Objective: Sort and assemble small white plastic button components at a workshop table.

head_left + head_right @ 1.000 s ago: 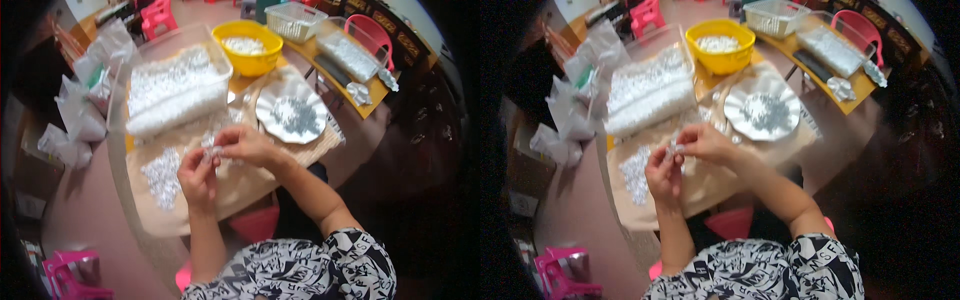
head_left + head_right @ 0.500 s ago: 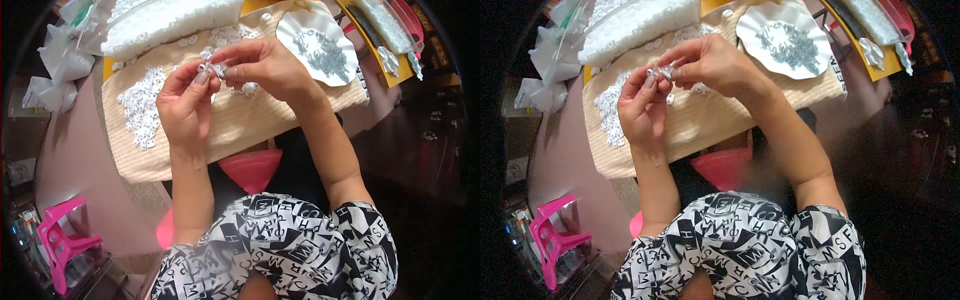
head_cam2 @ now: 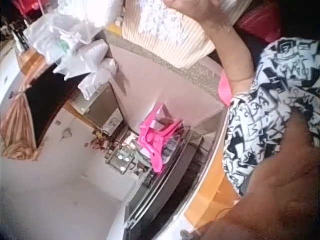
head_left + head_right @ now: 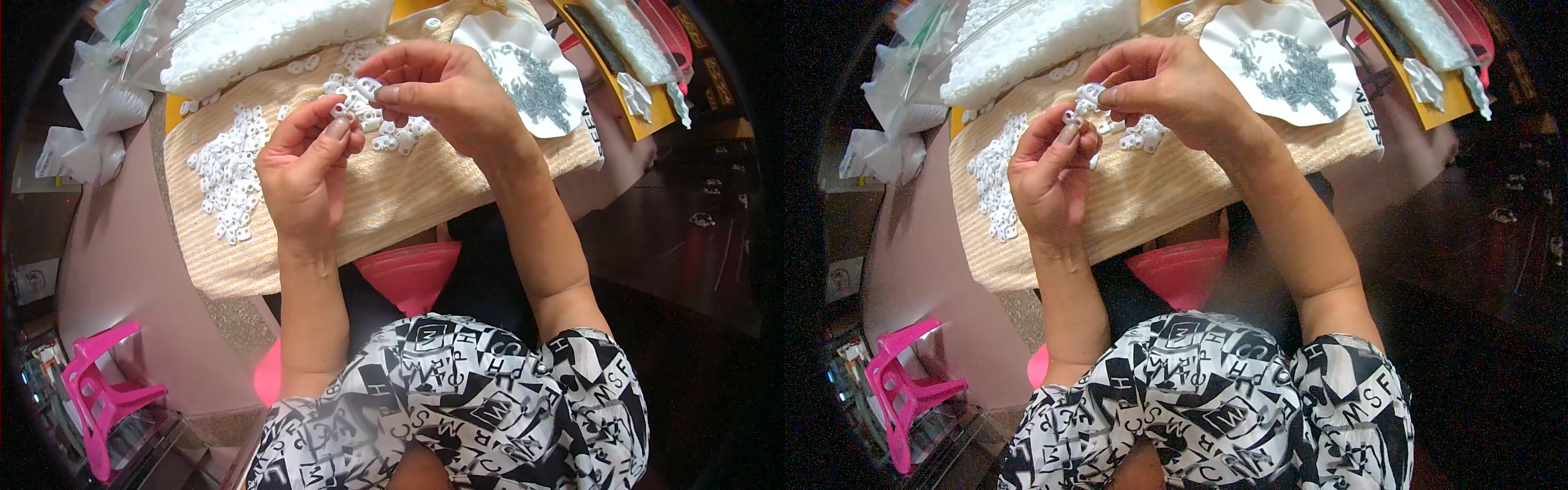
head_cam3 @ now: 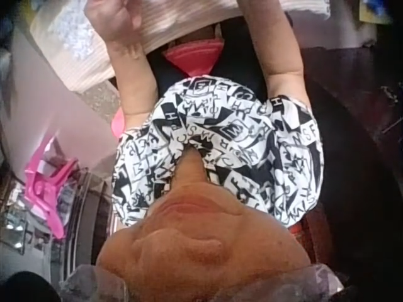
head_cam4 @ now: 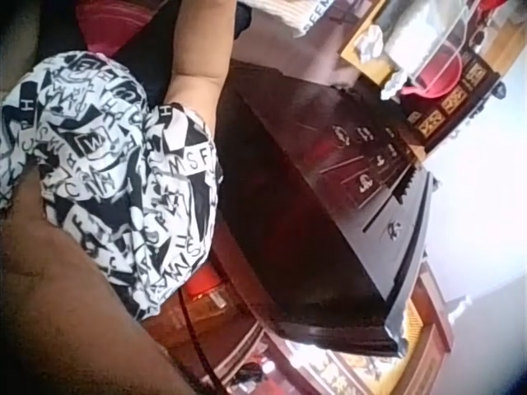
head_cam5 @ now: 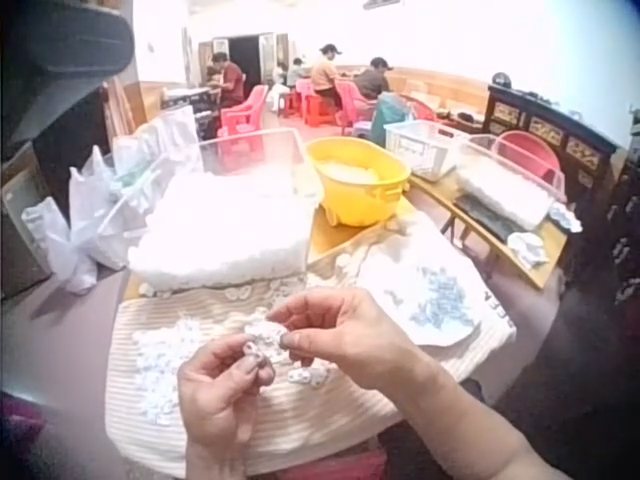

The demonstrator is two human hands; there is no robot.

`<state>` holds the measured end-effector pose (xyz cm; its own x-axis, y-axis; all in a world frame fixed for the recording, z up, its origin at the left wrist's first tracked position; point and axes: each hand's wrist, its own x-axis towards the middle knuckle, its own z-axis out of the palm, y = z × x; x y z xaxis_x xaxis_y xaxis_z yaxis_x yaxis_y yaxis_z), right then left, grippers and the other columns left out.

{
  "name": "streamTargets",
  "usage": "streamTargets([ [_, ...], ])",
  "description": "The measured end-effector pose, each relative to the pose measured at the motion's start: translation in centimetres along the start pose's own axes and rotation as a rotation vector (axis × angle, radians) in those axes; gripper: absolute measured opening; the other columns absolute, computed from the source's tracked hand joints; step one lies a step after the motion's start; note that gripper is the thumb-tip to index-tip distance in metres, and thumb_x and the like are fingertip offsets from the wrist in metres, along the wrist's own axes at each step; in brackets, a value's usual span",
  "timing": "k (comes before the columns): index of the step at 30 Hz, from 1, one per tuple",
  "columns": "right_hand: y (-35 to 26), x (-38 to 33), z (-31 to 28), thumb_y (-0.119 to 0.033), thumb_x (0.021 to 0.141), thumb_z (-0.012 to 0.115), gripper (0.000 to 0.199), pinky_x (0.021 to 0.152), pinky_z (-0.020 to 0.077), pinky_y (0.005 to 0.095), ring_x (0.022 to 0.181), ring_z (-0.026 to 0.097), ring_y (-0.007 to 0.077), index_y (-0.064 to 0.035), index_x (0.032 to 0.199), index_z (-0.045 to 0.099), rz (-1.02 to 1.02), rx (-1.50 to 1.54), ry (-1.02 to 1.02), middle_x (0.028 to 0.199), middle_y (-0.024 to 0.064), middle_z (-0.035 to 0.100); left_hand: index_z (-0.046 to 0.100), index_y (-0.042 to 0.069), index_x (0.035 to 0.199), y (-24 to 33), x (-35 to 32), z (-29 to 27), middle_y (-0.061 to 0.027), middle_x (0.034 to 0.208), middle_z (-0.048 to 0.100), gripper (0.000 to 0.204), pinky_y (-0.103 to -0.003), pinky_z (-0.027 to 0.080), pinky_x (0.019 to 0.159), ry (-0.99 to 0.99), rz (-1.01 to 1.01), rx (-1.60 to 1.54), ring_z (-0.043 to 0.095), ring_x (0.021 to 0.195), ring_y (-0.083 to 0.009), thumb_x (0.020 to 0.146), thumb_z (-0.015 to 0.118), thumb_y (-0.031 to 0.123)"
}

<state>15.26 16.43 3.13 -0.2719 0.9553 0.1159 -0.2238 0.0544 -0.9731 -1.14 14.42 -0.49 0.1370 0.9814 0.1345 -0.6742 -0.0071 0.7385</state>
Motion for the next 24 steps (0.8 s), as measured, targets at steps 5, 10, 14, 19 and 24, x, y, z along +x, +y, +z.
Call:
streamTargets([
  [5,0.19,0.11,0.08,-0.007,0.074,0.063,0.019,0.056,0.0451,0.0205,0.063,0.055,0.0091,0.0023,0.09,0.061,-0.021,-0.017,-0.028,0.073,0.006,0.061,0.056,-0.007,0.1,-0.02,0.04,0.02,-0.0114,0.082,0.059,0.022,-0.024,0.047,0.064,0.0,0.005,0.008,0.057,0.069,-0.0146,0.078,0.055,-0.005],
  [10,0.17,0.06,0.19,-0.007,0.074,0.063,0.019,0.056,0.0449,0.0204,0.063,0.055,0.009,0.0024,0.09,0.061,-0.011,0.0,-0.029,0.073,0.006,0.061,0.056,-0.007,0.099,0.06,-0.01,0.02,-0.0108,0.082,0.059,0.021,-0.024,0.047,0.064,0.012,-0.003,0.013,0.057,0.069,-0.0144,0.078,0.055,-0.005],
  [14,-0.16,-0.1,0.24,-0.007,0.075,0.062,0.022,0.058,0.0446,0.02,0.064,0.055,0.0089,0.003,0.094,0.06,0.001,-0.028,-0.029,0.074,0.0057,0.06,0.056,-0.006,0.1,-0.01,-0.01,-0.03,-0.0122,0.085,0.059,0.022,-0.026,0.047,0.066,0.003,-0.014,0.029,0.056,0.07,-0.0157,0.078,0.054,-0.004],
  [19,-0.24,-0.13,0.33,-0.007,0.075,0.062,0.026,0.059,0.0444,0.0195,0.064,0.054,0.0086,0.0035,0.098,0.059,0.01,-0.046,-0.036,0.075,0.0054,0.06,0.057,-0.007,0.099,-0.06,-0.03,0.2,-0.0111,0.082,0.06,0.022,-0.024,0.047,0.065,0.029,-0.008,0.03,0.057,0.069,-0.0145,0.077,0.056,-0.005],
  [24,-0.36,-0.21,0.33,-0.005,0.075,0.062,0.024,0.061,0.0456,0.0194,0.067,0.056,0.0087,0.0034,0.098,0.059,0.003,-0.08,-0.034,0.077,0.0062,0.061,0.057,-0.008,0.098,-0.06,-0.03,0.36,-0.0115,0.081,0.06,0.022,-0.023,0.047,0.064,0.037,-0.005,0.043,0.057,0.069,-0.0144,0.077,0.057,-0.004],
])
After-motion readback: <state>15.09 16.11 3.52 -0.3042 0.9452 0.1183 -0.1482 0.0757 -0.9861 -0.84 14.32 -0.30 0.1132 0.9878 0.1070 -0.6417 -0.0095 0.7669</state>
